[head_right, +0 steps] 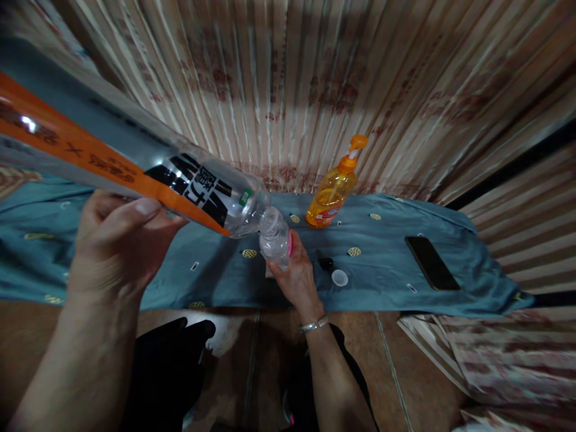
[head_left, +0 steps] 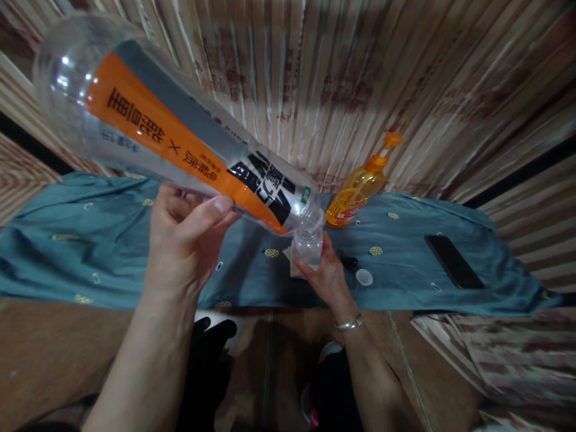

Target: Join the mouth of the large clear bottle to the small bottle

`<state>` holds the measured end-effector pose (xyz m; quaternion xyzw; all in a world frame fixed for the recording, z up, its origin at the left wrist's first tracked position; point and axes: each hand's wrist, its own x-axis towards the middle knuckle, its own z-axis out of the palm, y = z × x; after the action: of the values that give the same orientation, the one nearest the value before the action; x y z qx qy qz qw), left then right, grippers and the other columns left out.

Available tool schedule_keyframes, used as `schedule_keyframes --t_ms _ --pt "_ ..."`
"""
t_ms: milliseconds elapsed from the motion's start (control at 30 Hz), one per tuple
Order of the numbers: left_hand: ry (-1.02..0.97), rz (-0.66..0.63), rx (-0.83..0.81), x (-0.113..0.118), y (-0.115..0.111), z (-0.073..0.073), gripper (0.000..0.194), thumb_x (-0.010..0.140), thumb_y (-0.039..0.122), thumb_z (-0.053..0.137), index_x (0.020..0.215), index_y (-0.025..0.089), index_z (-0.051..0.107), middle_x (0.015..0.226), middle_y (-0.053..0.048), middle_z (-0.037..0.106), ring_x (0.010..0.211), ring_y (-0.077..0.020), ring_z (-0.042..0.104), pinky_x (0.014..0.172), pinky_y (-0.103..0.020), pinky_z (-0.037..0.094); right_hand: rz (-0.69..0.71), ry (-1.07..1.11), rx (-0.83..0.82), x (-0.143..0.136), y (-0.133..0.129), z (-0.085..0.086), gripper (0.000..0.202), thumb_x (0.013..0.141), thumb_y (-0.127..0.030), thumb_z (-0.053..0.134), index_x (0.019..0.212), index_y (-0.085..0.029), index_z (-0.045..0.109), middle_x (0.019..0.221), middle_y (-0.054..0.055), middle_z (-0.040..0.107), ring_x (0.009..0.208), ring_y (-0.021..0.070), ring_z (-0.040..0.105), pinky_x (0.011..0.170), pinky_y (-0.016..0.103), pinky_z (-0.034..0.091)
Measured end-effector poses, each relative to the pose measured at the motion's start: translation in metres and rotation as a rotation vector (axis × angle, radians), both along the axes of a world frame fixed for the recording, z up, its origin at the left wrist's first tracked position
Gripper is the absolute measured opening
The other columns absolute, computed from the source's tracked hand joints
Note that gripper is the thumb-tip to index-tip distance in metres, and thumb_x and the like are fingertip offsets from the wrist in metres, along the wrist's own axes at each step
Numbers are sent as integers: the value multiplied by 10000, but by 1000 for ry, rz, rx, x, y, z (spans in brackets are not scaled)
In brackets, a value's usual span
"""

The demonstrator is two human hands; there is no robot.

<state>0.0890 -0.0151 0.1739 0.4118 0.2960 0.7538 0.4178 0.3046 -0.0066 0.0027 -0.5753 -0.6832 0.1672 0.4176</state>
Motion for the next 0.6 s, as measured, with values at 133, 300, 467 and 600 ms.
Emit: schedule_keyframes --t_ms 133,300,467,600 --pt "26 -17 -10 -3 0 -3 354 627 136 885 854 274 651 848 16 764 818 -231 752 809 -448 666 -5 0 17 0 0 -1 796 907 -400 768 1563 -107 427 1418 237 703 1315 370 705 1110 568 596" --pt "7 -21 -21 -4 -1 -4 343 624 148 892 841 261 653 868 16 765 815 -210 738 847 -463 668 0 -3 19 0 0 -1 794 915 -398 758 1574 -113 421 1409 227 708 1330 369 697 1108 565 600" --pt "15 -15 -35 -2 -2 -3 321 602 146 887 799 250 656 849 26 757 841 -209 734 886 -503 658 -8 -14 26 0 0 -3 817 913 -425 756 1581 -109 407 1439 236 689 1353 377 682 1112 563 598" --pt "-1 -8 -25 -1 -1 -3 313 611 138 850 844 265 683 795 23 728 829 -231 731 895 -523 645 -6 -24 28 1 1 -3 824 910 -424 750 1579 -91 402 1455 258 672 1358 394 674 1106 598 598"
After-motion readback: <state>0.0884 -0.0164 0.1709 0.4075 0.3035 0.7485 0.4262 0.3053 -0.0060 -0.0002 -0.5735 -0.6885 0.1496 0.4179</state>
